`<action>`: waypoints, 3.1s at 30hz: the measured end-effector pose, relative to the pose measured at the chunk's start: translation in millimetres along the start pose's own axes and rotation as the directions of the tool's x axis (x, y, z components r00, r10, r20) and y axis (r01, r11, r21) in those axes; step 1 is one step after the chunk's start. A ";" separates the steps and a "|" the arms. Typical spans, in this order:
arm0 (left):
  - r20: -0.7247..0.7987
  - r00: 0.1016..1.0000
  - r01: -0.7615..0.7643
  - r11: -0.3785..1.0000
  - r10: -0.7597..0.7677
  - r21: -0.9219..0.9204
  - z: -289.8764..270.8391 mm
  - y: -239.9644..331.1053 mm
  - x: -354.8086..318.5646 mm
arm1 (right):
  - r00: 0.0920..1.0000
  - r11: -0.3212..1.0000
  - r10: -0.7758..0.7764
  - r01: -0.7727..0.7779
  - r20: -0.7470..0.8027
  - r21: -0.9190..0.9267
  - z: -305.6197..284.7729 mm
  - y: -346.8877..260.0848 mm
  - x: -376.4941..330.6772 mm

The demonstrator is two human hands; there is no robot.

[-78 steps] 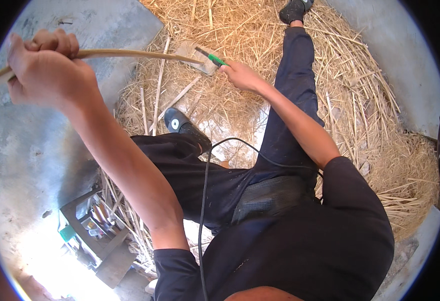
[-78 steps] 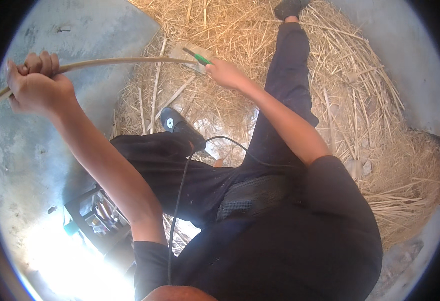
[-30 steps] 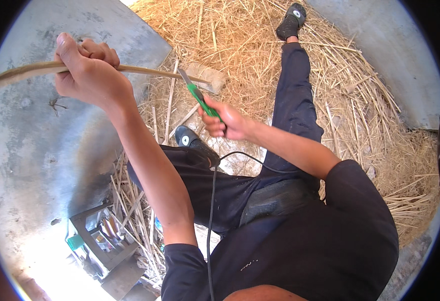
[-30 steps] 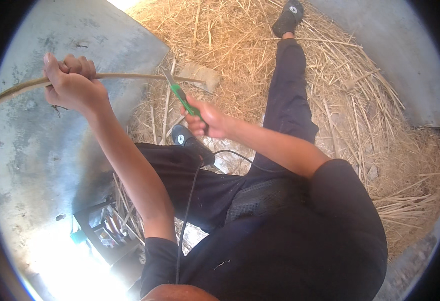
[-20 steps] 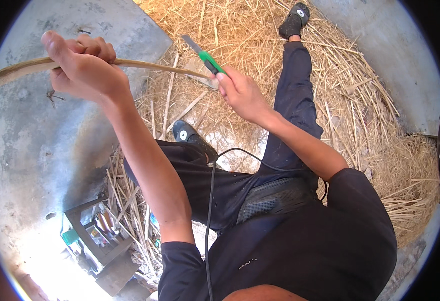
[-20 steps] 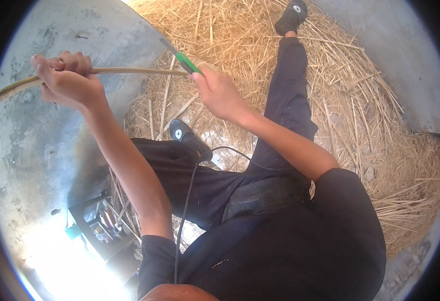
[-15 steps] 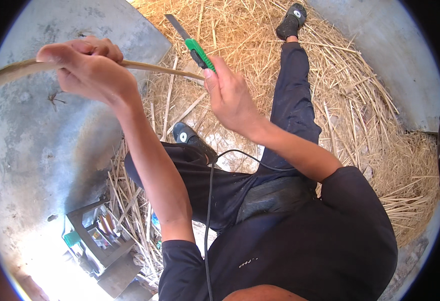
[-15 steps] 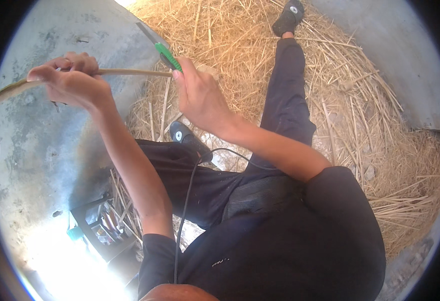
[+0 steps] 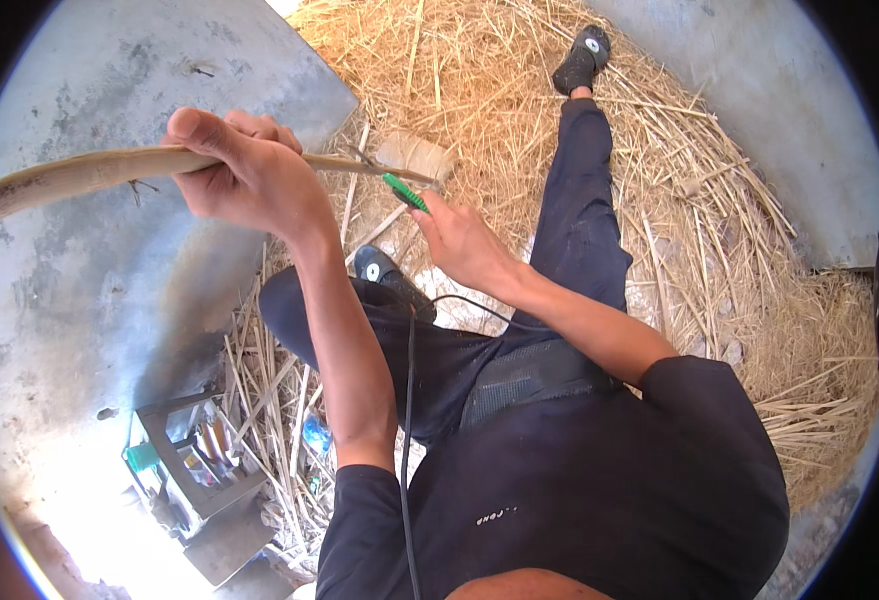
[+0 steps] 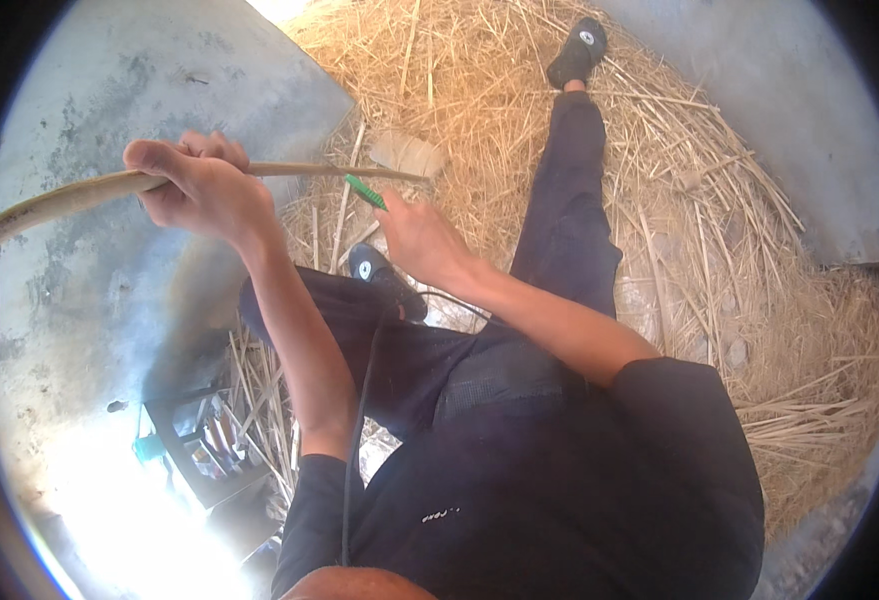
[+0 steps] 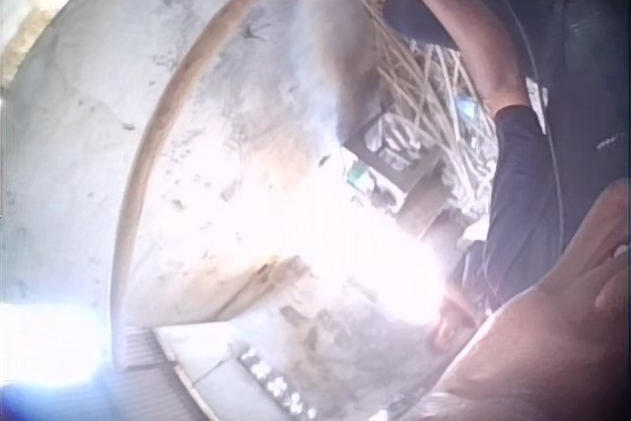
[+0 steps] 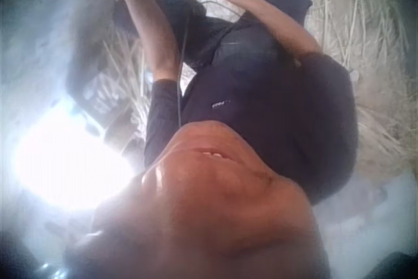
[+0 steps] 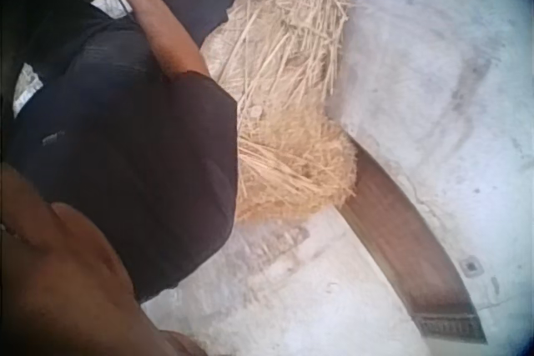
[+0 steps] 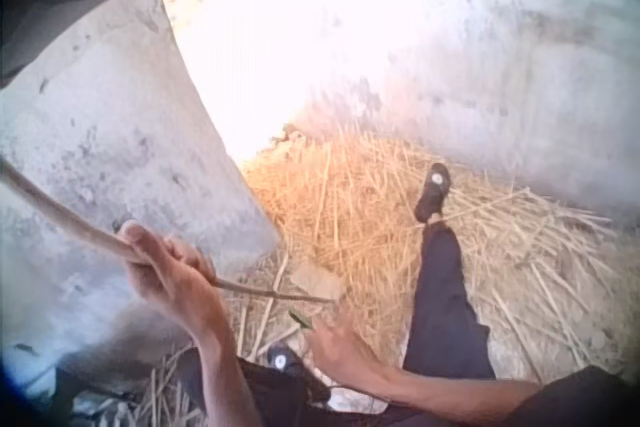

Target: The person uses a utility knife to strip layers from a long bamboo pole while sitting on the ground.

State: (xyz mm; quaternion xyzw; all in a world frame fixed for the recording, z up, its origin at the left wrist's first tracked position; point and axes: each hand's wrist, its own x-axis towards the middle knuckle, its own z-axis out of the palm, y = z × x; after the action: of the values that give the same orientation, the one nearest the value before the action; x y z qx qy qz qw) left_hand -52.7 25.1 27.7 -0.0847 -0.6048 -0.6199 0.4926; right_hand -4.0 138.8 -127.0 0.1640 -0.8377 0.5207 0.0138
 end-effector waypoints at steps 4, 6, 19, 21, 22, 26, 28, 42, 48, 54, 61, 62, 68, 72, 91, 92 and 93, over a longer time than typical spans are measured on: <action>-0.004 1.000 -0.029 0.999 0.029 0.014 -1.5 3.0 -9.8 | 0.982 0.986 -0.061 0.087 -0.176 0.144 -5.8 -12.4 -15.3; 0.003 0.999 -0.053 0.998 0.053 0.022 1.3 2.2 -9.9 | 0.987 0.984 -0.046 0.072 -0.154 0.163 -1.8 -16.4 -18.7; 0.002 0.994 -0.110 0.994 0.110 0.021 -3.3 9.4 -19.5 | 0.999 0.998 -0.044 0.044 -0.003 -0.036 -8.8 -14.3 -14.4; 0.010 0.993 -0.116 0.993 0.116 0.010 1.5 10.6 -27.8 | 0.977 0.976 0.174 -0.154 0.126 -0.153 13.1 49.2 -19.8; 0.016 0.993 -0.120 0.993 0.119 0.011 -2.3 13.3 -31.7 | 0.954 0.959 0.224 -0.180 0.201 -0.218 8.8 77.7 -24.4; -0.013 0.997 -0.073 0.997 0.073 0.003 -24.4 14.9 -45.9 | 0.969 0.974 0.201 -0.181 0.147 -0.137 -13.0 47.0 -35.6; -0.041 0.996 -0.077 0.997 0.076 -0.019 -25.9 18.8 -49.1 | 0.999 0.999 0.041 -0.041 -0.005 0.015 -27.7 6.9 -34.4; -0.111 0.991 -0.071 0.997 0.069 -0.018 -41.6 22.8 -52.8 | 0.985 0.985 -0.159 0.163 -0.069 0.059 1.0 -4.8 -19.9; -0.110 0.993 -0.054 0.998 0.052 -0.013 -43.0 23.7 -49.8 | 0.996 0.971 0.019 0.002 0.086 -0.237 21.5 50.1 -27.4; -0.107 0.993 -0.047 0.999 0.048 0.013 -46.0 24.0 -55.0 | 0.956 0.954 -0.292 0.294 -0.035 0.059 5.1 -13.3 -26.5; -0.118 0.991 -0.053 0.998 0.056 0.029 -34.9 28.9 -54.8 | 0.968 0.973 0.185 -0.156 0.168 -0.171 30.7 91.0 -21.8; -0.129 0.990 -0.048 0.998 0.052 0.041 -35.5 30.1 -56.6 | 0.996 0.944 0.016 0.015 0.092 -0.330 28.2 100.5 -16.6; -0.139 0.989 -0.047 0.997 0.055 0.057 -42.7 24.1 -56.5 | 0.970 0.971 -0.240 0.239 -0.035 -0.013 20.0 33.7 -25.1; -0.137 0.989 -0.047 0.998 0.053 0.042 -27.4 31.2 -59.9 | 0.989 0.965 0.126 -0.104 0.077 -0.242 37.9 124.1 -21.5; -0.155 0.988 -0.005 0.998 -0.003 -0.055 -57.6 25.9 -60.4 | 0.988 0.997 -0.029 0.039 0.151 -0.059 -6.1 9.0 -31.6; -0.149 0.989 0.006 0.999 -0.014 -0.053 -55.9 27.3 -61.0 | 0.983 0.985 -0.173 0.174 0.062 -0.017 -3.0 5.6 -34.0; -0.140 0.990 0.018 0.999 -0.025 -0.048 -54.2 29.2 -60.9 | 0.951 0.951 -0.307 0.308 -0.035 0.018 0.4 3.0 -37.6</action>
State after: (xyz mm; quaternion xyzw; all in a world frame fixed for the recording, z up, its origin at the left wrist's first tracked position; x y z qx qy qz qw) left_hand 25.2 17.3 -9.4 -0.0458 -0.5551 -0.6434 0.5252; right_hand 30.8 149.5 -137.1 0.2842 -0.7957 0.5242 0.1060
